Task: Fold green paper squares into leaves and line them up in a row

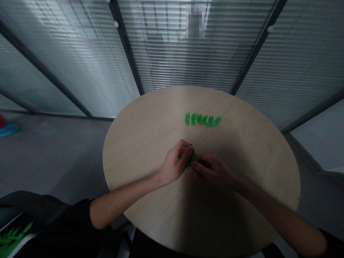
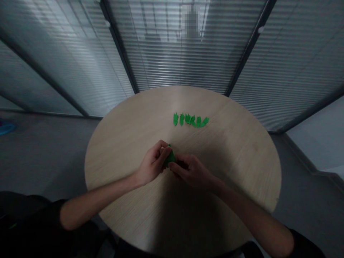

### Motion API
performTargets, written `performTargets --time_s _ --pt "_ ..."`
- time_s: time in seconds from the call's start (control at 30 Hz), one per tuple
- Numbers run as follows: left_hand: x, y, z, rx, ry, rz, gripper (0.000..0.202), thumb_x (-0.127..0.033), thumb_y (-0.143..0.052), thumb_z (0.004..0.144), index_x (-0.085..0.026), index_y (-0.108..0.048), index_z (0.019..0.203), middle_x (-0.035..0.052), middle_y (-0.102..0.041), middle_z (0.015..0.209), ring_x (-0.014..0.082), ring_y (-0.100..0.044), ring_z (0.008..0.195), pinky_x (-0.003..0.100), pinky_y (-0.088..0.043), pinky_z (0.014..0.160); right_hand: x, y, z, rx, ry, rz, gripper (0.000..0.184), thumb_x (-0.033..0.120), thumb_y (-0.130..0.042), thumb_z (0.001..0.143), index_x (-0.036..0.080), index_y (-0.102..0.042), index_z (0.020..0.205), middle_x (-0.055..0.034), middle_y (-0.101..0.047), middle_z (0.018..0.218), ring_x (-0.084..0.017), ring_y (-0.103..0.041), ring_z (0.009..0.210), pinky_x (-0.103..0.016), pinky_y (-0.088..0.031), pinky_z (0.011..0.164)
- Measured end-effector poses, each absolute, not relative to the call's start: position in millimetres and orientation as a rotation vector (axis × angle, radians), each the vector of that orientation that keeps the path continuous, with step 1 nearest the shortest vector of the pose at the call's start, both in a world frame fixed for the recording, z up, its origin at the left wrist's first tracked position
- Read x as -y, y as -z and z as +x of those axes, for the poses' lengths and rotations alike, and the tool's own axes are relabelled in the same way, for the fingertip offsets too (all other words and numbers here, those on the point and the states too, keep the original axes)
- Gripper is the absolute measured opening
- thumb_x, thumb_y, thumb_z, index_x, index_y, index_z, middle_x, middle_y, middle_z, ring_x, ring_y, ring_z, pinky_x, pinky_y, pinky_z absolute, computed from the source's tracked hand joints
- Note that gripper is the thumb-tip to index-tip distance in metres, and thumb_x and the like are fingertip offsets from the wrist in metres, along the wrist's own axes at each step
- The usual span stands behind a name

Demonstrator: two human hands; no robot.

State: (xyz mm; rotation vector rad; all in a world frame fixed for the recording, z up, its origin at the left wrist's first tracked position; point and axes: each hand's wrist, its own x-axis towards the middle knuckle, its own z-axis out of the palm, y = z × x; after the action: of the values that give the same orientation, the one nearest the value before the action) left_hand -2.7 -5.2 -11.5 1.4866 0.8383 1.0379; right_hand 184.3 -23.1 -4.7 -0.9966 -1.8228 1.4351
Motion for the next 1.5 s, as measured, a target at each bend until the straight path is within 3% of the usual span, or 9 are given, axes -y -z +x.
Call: performTargets --time_s 0.33,0.5,0.6,0.8,0.97,1.27,1.4,1.5 --pt "6 10 -3 -0.841 -0.966 1.502 0.042 -0.063 -0.047 0.104 -0.021 -0.047 0.098 -0.0069 -0.053 0.059 0.0087 -0.046 0.044 0.018 -0.034 0.041 22 2 183 1.799 -1.385 -0.933 0.043 0.053 -0.051 0.106 0.018 -0.065 0.085 0.0004 -0.061 0.069 -0.012 -0.054 0.061 -0.024 -0.042 0.057" --pt "-2 5 -1 -0.905 -1.013 1.711 0.048 -0.059 -0.049 0.104 -0.021 -0.045 0.076 -0.0054 -0.041 0.061 0.0090 -0.039 0.052 0.022 -0.028 0.045 22 4 183 1.797 -1.353 -0.960 0.046 0.055 -0.052 0.105 0.019 -0.060 0.077 0.0014 -0.059 0.064 -0.011 -0.053 0.057 -0.024 -0.042 0.055" --pt "-8 4 3 -0.885 -1.052 1.772 0.049 -0.057 -0.050 0.105 -0.021 -0.043 0.072 -0.0045 -0.038 0.063 0.0102 -0.037 0.056 0.023 -0.027 0.046 21 4 182 1.761 -1.353 -0.991 0.049 0.060 -0.056 0.101 0.019 -0.060 0.075 0.0004 -0.060 0.064 -0.012 -0.054 0.057 -0.024 -0.043 0.054" --pt "-12 0 12 -0.901 -1.054 1.769 0.049 -0.057 -0.049 0.105 -0.021 -0.043 0.071 -0.0038 -0.041 0.062 0.0108 -0.037 0.056 0.023 -0.029 0.045 21 2 180 1.701 -1.420 -1.002 0.050 0.064 -0.063 0.095 0.019 -0.064 0.073 -0.0014 -0.065 0.064 -0.013 -0.059 0.058 -0.025 -0.048 0.055" --pt "-13 0 12 -0.945 -1.042 1.745 0.054 -0.061 -0.047 0.104 -0.021 -0.045 0.068 -0.0032 -0.043 0.061 0.0109 -0.040 0.055 0.024 -0.030 0.046 21 5 180 1.691 -1.410 -1.048 0.048 0.060 -0.067 0.094 0.019 -0.064 0.070 -0.0003 -0.063 0.060 -0.012 -0.056 0.055 -0.024 -0.044 0.052" --pt "-13 8 8 -0.868 -0.989 1.665 0.054 -0.064 -0.046 0.104 -0.020 -0.048 0.073 -0.0044 -0.048 0.054 0.0094 -0.048 0.045 0.021 -0.034 0.041 19 7 180 1.659 -1.418 -0.994 0.050 0.063 -0.059 0.099 0.018 -0.065 0.077 -0.0027 -0.067 0.068 -0.014 -0.061 0.062 -0.026 -0.048 0.059" --pt "-10 9 7 -0.775 -0.917 1.699 0.050 -0.061 -0.043 0.107 -0.018 -0.054 0.082 0.0003 -0.060 0.061 0.0124 -0.059 0.052 0.022 -0.042 0.047 19 8 180 1.633 -1.343 -1.028 0.051 0.064 -0.059 0.099 0.019 -0.061 0.074 -0.0006 -0.062 0.065 -0.013 -0.057 0.059 -0.025 -0.045 0.057" --pt "-8 8 7 -0.790 -0.936 1.757 0.053 -0.059 -0.039 0.108 -0.017 -0.055 0.080 0.0012 -0.059 0.063 0.0123 -0.056 0.057 0.023 -0.041 0.050 20 7 180 1.632 -1.363 -1.041 0.051 0.065 -0.058 0.098 0.019 -0.058 0.075 0.0016 -0.057 0.062 -0.011 -0.051 0.054 -0.024 -0.040 0.051"
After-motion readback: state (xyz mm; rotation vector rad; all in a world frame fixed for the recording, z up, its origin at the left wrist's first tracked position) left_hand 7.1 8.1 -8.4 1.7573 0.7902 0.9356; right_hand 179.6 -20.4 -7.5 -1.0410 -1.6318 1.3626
